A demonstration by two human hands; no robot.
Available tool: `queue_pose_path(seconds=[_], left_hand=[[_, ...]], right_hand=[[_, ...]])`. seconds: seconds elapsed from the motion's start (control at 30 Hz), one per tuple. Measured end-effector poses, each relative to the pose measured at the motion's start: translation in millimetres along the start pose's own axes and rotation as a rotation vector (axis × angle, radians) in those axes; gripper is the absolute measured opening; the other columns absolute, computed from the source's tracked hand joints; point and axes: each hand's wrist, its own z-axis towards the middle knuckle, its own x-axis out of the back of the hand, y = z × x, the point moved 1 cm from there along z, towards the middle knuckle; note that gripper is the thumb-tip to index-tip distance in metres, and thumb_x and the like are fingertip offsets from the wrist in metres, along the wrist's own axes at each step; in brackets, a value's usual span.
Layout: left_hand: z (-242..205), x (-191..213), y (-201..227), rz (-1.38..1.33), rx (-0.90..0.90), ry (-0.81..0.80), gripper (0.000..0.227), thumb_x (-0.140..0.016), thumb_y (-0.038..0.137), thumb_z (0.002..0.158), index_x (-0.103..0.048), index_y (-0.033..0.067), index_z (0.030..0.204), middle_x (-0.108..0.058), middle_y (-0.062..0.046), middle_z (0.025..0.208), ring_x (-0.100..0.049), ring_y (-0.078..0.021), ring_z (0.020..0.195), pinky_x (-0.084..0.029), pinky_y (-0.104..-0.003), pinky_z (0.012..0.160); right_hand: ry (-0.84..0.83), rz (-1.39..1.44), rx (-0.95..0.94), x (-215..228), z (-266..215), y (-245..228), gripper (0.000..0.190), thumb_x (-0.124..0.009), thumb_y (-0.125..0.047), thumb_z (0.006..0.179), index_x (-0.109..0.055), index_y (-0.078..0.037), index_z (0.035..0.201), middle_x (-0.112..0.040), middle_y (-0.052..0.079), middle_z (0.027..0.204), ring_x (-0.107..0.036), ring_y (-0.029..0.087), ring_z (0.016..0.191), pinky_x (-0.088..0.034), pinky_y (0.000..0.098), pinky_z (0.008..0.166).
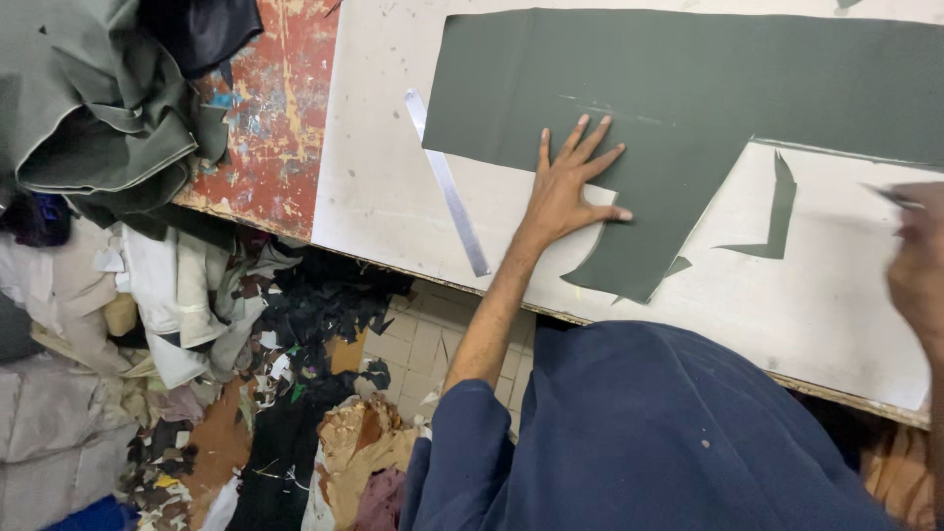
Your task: The person uses a metal ruler and a utility knife to cut a large piece of dark green fabric on a workbench. They measure and cut straight lines and shapes, separating the fabric into multiple pieces and removing offcuts.
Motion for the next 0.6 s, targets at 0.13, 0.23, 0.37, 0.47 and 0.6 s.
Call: queue_pose_path(seconds=[0.13,0.23,0.37,0.47,0.6], left_hand=[[-5,10,10,-0.004,-0.064,0.035,0.121,-0.088,0.075,0.039,-0.053,0.0338,0.148,-0.025,0.005,0.167,-0.018,-0.0225,0.156,-0.002,-0.06,0.13],[-5,10,6,-0.009,-0.076,0.028,0.127,-0.09,0.073,0.04,-0.045,0.034,0.152,-0.023,0.005,0.168,-0.017,-0.0227,0.158,-0.004,-0.058,0.131],[-3,8,0,-0.02,-0.083,0.041,0.135,-0.091,0.073,0.039,-0.036,0.0316,0.156,-0.023,0.005,0.168,-0.018,-0.0232,0.157,-0.004,-0.058,0.131],[-3,3,-1,-0.035,-0.079,0.031,0.135,-0.092,0.072,0.04,-0.035,0.0325,0.156,-0.022,0.005,0.168,-0.017,-0.0227,0.158,-0.004,-0.057,0.132],[1,3,-1,-0.022,-0.046,-0.01,0.138,-0.092,0.071,0.036,-0.034,0.0339,0.155,-0.021,0.005,0.168,-0.016,-0.0221,0.158,-0.003,-0.056,0.133]], right_hand=[[0.05,0.171,0.438,-60,45,-91,0.033,-0.064,-0.001,0.101,-0.07,-0.014,0.131,-0.073,0.01,0.12,-0.074,0.022,0.098,-0.061,0.0304,0.076],[0.06,0.228,0.59,-89,70,-136,0.053,-0.071,0.003,0.082,-0.069,-0.012,0.133,-0.072,0.005,0.116,-0.072,0.021,0.098,-0.06,0.0333,0.076],[-0.02,0.179,0.584,-101,88,-158,0.059,-0.077,-0.004,0.072,-0.07,-0.012,0.13,-0.068,0.004,0.107,-0.071,0.022,0.092,-0.059,0.0359,0.072],[-0.063,0.154,0.591,-102,88,-156,0.057,-0.077,-0.004,0.072,-0.07,-0.012,0.128,-0.067,0.004,0.105,-0.071,0.022,0.088,-0.059,0.0341,0.068],[-0.04,0.177,0.609,-103,87,-158,0.051,-0.076,-0.006,0.076,-0.07,-0.009,0.126,-0.065,0.005,0.101,-0.069,0.021,0.082,-0.058,0.0335,0.065]])
